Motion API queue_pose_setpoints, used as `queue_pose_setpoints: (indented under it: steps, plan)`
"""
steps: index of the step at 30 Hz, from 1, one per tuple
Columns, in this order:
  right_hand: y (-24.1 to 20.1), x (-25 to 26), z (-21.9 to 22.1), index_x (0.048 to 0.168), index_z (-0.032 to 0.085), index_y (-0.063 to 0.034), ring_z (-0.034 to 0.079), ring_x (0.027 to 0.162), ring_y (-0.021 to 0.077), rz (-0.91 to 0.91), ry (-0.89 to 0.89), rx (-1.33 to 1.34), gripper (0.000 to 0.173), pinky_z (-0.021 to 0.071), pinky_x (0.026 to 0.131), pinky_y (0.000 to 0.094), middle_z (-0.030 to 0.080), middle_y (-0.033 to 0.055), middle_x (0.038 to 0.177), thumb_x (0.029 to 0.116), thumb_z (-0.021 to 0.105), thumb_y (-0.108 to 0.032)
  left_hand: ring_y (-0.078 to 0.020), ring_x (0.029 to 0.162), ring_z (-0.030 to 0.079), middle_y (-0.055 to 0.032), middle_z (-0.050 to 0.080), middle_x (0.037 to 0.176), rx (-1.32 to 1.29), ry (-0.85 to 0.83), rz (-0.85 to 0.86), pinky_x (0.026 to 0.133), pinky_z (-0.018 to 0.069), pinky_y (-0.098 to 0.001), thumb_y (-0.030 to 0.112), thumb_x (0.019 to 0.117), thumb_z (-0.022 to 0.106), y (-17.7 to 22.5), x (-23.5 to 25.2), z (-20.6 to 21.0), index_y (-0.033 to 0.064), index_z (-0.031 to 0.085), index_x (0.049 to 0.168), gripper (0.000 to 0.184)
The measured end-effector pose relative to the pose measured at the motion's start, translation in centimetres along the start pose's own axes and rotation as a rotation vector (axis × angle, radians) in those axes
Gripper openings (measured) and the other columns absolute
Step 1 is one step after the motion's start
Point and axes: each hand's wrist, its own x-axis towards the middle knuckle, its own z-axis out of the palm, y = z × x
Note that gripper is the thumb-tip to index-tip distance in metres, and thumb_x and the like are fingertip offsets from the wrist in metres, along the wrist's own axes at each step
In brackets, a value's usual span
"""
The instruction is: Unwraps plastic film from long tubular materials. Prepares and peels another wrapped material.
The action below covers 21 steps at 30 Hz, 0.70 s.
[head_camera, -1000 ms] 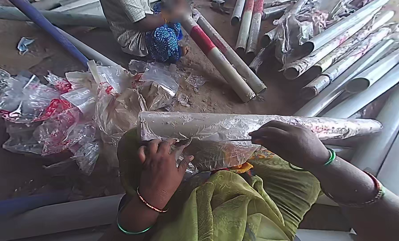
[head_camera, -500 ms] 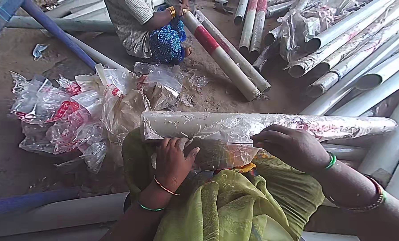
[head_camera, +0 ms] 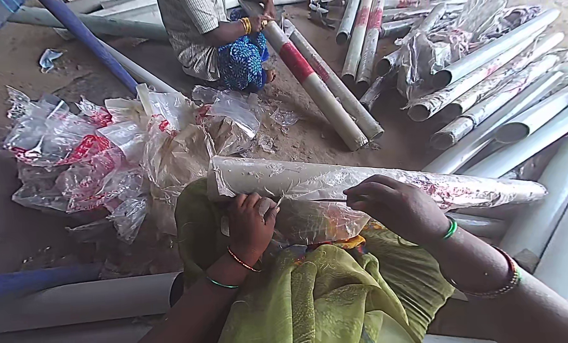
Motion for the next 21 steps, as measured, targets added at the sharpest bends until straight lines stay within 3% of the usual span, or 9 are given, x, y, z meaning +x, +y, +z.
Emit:
queue_pose_setpoints:
  steps: [3, 6, 15, 21]
  plan:
    - [-1.0, 1.7, 0.9, 0.110, 0.076, -0.0091, 0.069, 0.073, 0.0229, -0.027, -0.028, 0.020, 0.031, 0.0542, 0.056, 0.0424, 0.071, 0.0090, 0.095, 0.0951, 0.065, -0.034, -0.0390, 0.084, 0.065, -0.0155, 0.069, 0.080, -0.038, 0.048, 0.029, 0.079, 0.0488, -0.0541, 0.015, 0.0856, 0.073, -0.5, -0.2, 0.3, 0.0034, 0.077, 0.085, 0.012]
    - [-2.1, 3.6, 2.1, 0.109, 0.077, -0.0115, 0.069, 0.071, 0.0240, -0.083, -0.025, -0.022, 0.024, 0.0538, 0.054, 0.0418, 0.070, 0.0094, 0.092, 0.0925, 0.070, -0.028, -0.0349, 0.082, 0.065, -0.0129, 0.070, 0.080, -0.049, 0.094, 0.062, 0.077, 0.0497, -0.0490, 0.016, 0.0854, 0.071, -1.0, -0.3, 0.7, 0.0059, 0.077, 0.083, 0.012]
    - [-3.5, 7.6, 4.4, 0.102, 0.079, -0.0143, 0.063, 0.058, 0.0280, -0.277, -0.144, -0.231, 0.017, 0.0460, 0.043, 0.0406, 0.065, 0.0120, 0.082, 0.0964, 0.065, -0.023, -0.0274, 0.082, 0.063, -0.0063, 0.069, 0.077, -0.095, 0.153, 0.113, 0.080, 0.0458, -0.0400, 0.020, 0.0886, 0.067, -2.3, -0.6, 1.6, 0.0112, 0.077, 0.080, 0.016]
    - [-4.3, 9.0, 5.1, 0.096, 0.078, -0.0114, 0.061, 0.058, 0.0290, -0.426, -0.223, -0.348, 0.016, 0.0413, 0.042, 0.0377, 0.061, 0.0132, 0.079, 0.0891, 0.066, -0.003, -0.0267, 0.084, 0.063, -0.0059, 0.069, 0.078, -0.123, 0.151, 0.118, 0.082, 0.0445, -0.0390, 0.019, 0.0896, 0.067, -2.5, -0.7, 1.7, 0.0108, 0.078, 0.081, 0.016]
